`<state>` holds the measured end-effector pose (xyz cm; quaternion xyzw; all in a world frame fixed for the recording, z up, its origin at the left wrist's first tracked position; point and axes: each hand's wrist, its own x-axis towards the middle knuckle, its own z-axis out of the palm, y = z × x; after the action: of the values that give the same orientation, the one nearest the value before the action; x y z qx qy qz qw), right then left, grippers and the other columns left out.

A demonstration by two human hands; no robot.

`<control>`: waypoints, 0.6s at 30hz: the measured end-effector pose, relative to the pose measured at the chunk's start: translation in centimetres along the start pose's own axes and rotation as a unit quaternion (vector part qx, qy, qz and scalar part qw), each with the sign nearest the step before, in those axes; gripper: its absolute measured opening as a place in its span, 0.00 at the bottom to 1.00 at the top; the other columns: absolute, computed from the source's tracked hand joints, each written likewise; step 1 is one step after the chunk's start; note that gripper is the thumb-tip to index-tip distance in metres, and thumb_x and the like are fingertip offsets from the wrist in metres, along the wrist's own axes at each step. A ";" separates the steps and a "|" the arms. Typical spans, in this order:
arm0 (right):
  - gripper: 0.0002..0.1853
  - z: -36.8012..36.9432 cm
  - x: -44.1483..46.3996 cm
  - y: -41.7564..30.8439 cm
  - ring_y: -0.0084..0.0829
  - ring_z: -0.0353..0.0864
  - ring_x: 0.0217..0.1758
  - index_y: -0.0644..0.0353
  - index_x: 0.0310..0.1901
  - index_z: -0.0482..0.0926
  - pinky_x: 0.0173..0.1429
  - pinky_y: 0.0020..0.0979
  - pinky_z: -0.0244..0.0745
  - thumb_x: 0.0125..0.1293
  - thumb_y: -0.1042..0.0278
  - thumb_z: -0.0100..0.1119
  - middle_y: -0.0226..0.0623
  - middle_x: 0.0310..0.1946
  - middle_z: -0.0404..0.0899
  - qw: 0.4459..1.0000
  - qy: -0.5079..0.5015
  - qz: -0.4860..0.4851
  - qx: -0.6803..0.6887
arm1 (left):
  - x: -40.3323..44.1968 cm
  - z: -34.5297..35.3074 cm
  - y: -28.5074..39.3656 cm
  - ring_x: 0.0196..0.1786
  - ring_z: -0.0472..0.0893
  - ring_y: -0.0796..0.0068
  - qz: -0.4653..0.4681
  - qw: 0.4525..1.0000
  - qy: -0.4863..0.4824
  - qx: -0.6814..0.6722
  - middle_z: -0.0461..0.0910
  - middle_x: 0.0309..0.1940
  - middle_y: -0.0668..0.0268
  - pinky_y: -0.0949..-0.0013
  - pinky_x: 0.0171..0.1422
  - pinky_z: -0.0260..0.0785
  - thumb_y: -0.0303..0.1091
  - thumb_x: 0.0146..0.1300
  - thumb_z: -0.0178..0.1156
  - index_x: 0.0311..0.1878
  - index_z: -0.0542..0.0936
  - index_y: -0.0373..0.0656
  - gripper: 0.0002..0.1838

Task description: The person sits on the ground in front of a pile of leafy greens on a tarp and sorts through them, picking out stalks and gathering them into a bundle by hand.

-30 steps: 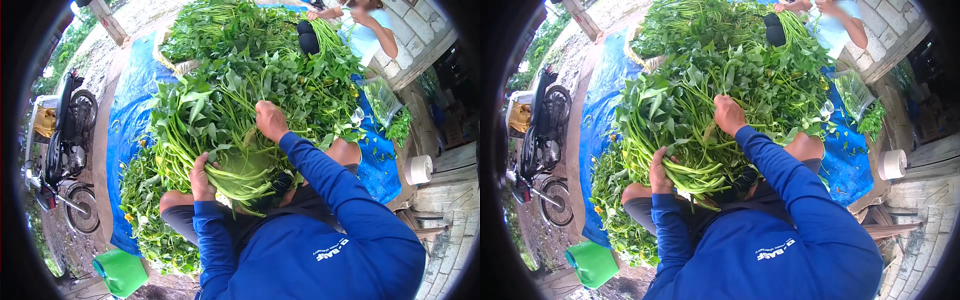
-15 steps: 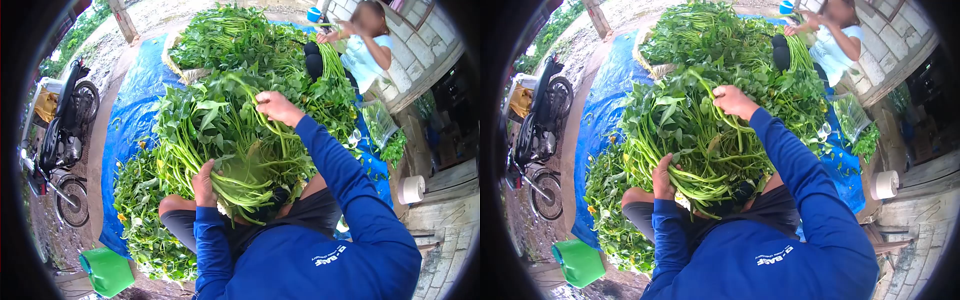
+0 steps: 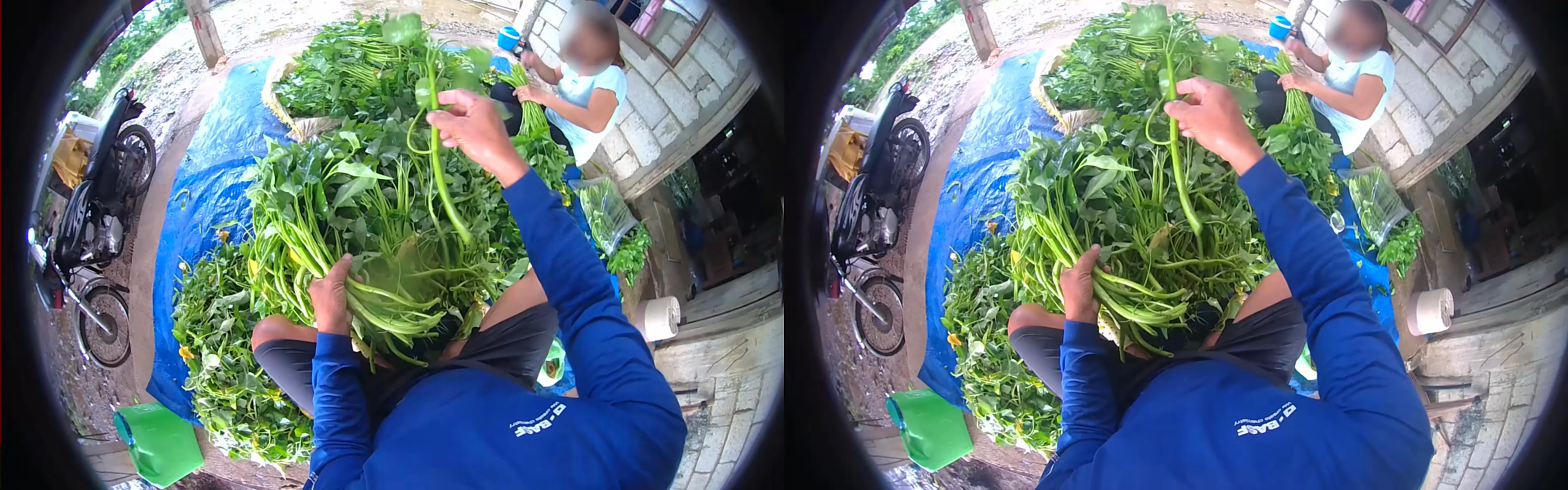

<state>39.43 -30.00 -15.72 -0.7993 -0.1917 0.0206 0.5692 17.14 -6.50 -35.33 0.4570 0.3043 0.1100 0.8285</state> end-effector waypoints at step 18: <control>0.22 1.8 -2.4 3.2 0.35 0.88 0.35 0.64 0.62 0.86 0.42 0.39 0.83 0.68 0.66 0.74 0.44 0.37 0.90 0.975 0.060 -0.108 -0.187 | -0.7 1.5 0.6 0.25 0.82 0.77 0.051 0.998 -0.001 0.029 0.85 0.30 0.68 0.70 0.29 0.75 0.34 0.67 0.80 0.46 0.84 0.38 0.15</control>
<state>37.65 -30.05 -19.74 -0.8658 -0.2432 -0.1249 0.4191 17.50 -7.51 -33.99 0.4959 0.2834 0.1426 0.8083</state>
